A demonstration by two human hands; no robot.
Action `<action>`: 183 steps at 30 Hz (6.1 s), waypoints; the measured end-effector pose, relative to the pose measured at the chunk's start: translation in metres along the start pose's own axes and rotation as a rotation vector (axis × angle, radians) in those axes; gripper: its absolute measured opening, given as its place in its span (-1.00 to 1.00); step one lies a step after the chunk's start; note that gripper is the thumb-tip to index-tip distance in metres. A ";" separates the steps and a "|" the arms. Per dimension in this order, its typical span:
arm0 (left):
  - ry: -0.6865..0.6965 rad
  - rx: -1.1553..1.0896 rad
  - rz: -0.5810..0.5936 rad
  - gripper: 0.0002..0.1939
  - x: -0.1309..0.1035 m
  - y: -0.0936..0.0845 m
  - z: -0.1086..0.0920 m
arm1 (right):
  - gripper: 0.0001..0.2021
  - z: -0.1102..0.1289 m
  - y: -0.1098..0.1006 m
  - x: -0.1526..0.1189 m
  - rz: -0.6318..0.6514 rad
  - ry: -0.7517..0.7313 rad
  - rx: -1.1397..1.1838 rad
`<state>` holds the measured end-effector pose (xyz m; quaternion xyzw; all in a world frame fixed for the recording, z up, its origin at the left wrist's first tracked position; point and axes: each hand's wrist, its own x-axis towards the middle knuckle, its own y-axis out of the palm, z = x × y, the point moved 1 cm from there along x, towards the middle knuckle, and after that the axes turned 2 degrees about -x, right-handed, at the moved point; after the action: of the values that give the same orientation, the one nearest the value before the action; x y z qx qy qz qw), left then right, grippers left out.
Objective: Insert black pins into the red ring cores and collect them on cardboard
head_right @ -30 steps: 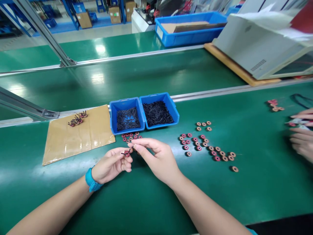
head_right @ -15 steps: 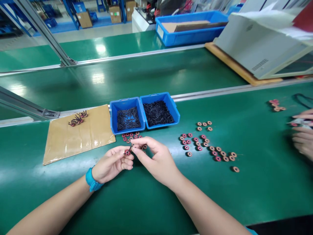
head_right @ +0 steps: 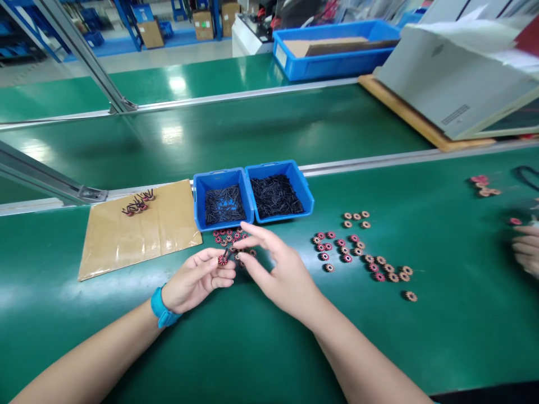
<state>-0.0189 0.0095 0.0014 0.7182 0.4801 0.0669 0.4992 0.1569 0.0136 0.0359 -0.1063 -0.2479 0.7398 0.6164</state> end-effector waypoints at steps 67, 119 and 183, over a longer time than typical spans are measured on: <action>0.564 2.059 -0.368 -0.60 0.014 -0.010 -0.011 | -0.81 0.004 -0.013 0.070 -0.137 -0.438 -0.220; 0.195 0.300 -0.207 -0.74 -0.003 -0.006 0.002 | -0.86 0.001 0.009 -0.003 -0.260 -0.206 -0.086; 0.070 0.176 -0.129 -0.72 -0.005 -0.001 0.003 | -0.81 0.003 0.003 -0.004 -0.023 -0.343 -0.150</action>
<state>-0.0209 0.0036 0.0012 0.7242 0.5462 0.0173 0.4206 0.1542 0.0087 0.0363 -0.0215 -0.4049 0.7193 0.5641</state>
